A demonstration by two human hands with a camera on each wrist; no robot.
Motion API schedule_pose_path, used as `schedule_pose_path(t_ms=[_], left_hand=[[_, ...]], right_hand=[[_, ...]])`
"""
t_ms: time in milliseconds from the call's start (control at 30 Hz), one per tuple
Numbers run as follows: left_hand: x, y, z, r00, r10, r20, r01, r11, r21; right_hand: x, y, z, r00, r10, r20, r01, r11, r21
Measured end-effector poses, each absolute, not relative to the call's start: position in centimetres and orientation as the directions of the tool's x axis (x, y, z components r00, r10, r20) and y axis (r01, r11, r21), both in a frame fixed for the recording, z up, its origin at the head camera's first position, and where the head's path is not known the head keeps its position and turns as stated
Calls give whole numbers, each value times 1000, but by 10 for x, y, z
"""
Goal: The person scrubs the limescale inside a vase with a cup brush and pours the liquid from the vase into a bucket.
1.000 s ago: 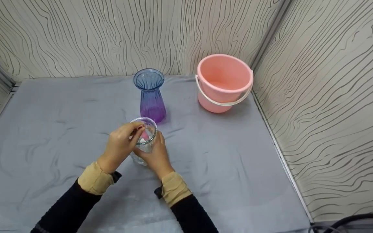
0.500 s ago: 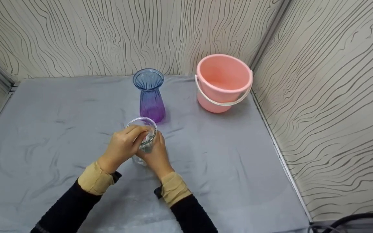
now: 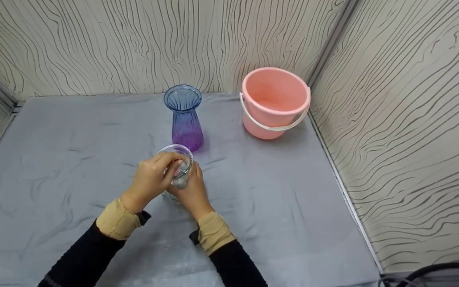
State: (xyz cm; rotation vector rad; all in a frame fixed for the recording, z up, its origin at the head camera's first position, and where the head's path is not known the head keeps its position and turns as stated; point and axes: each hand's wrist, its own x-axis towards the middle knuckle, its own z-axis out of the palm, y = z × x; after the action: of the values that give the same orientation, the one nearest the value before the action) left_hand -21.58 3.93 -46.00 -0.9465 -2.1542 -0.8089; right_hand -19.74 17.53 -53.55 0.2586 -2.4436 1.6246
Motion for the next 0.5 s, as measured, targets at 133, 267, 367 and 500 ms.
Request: schedule_pose_path(t_ms=[133,267,367,500], left_hand=[[-216,39,-457,-566,386,729,777,546,313],[-217,38,-454,-591,392,705,766,549,336],[-218,37,-453,-599,395,696,759,557,338],[-219,36,-453,-598,382,705,759,552,346]], right_hand=[[-197,174,-535,-967,-37,253,-247,379,-892],[-198,174,-535,-969,-31,247,-240,371,-897],[-197,174,-534,-969,-26,245,-237,369,-899],[-198,173,-535,-967,-28,255,-247,363,-898]])
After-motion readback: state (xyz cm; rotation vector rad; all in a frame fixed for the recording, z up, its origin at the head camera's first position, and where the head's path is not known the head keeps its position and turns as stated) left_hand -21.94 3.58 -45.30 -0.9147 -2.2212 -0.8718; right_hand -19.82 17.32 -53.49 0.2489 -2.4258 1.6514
